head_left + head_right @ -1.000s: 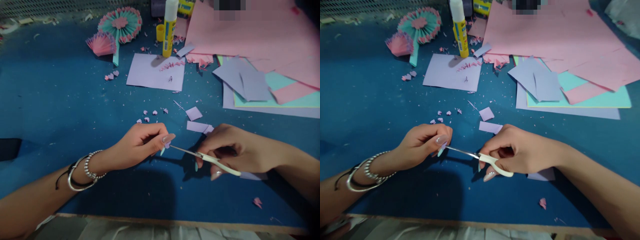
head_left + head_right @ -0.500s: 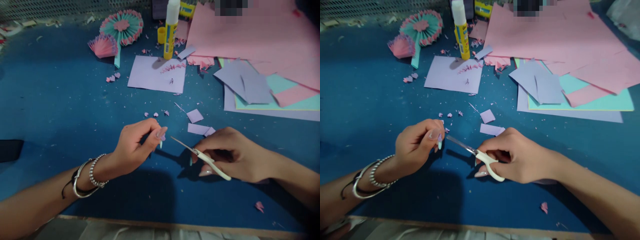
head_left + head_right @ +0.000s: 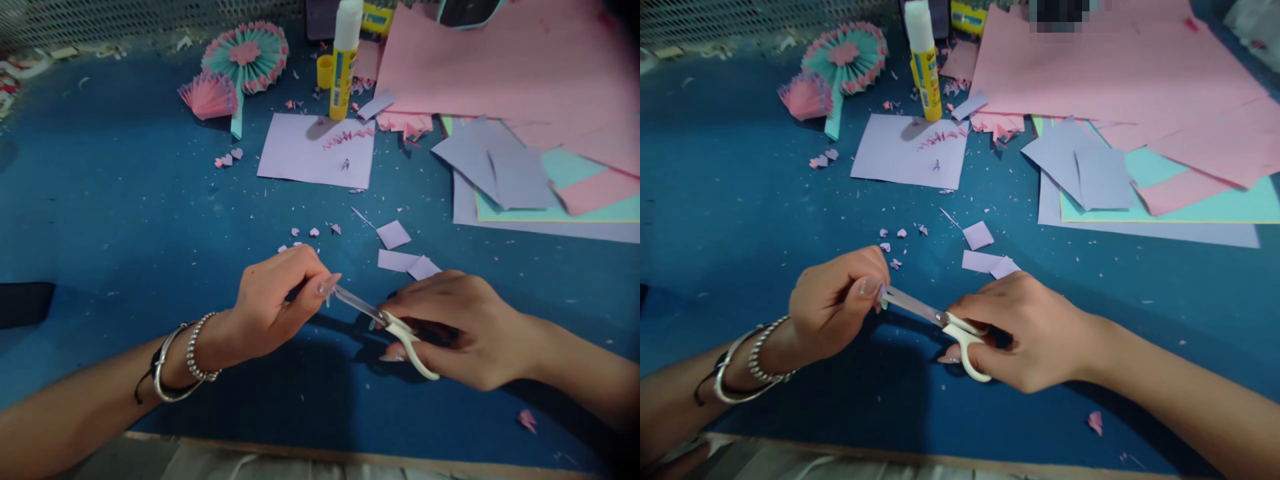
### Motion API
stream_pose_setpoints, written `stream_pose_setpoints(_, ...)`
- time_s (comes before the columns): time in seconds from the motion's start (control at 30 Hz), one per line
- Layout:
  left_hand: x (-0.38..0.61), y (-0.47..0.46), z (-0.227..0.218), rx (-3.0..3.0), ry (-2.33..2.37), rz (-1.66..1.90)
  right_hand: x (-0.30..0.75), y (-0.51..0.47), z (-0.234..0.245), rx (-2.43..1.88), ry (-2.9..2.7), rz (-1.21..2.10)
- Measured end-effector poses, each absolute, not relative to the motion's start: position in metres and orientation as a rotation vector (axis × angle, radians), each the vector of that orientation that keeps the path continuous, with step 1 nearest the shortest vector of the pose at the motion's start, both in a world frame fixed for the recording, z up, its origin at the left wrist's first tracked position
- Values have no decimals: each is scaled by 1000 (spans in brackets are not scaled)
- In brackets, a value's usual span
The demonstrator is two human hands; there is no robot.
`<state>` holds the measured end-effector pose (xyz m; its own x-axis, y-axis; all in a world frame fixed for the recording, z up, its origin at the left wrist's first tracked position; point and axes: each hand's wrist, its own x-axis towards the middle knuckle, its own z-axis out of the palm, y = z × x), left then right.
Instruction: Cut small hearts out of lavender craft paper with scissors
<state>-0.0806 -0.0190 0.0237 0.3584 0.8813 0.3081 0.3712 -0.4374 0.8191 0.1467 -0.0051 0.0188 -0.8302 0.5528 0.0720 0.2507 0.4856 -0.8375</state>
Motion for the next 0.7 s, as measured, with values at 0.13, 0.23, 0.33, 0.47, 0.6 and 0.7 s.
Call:
stream_pose_setpoints(0.13,-82,-19,24,1974,1040,1002,147,-4,19,-660,-2423,1278)
stream_pose_setpoints(0.23,-82,-20,24,1982,1034,982,147,-4,20,-659,-2426,1291)
stream_pose_setpoints(0.33,-83,-19,23,1984,1011,969,147,-4,19,-650,-2423,1312)
stream_pose_setpoints(0.47,-83,-19,22,1959,987,949,147,-4,20,-628,-2438,1320)
stream_pose_setpoints(0.6,-82,-19,22,1938,973,951,148,-4,19,-637,-2459,1311)
stream_pose_setpoints(0.7,-81,-20,21,1913,986,967,148,-4,19,-623,-2448,1298)
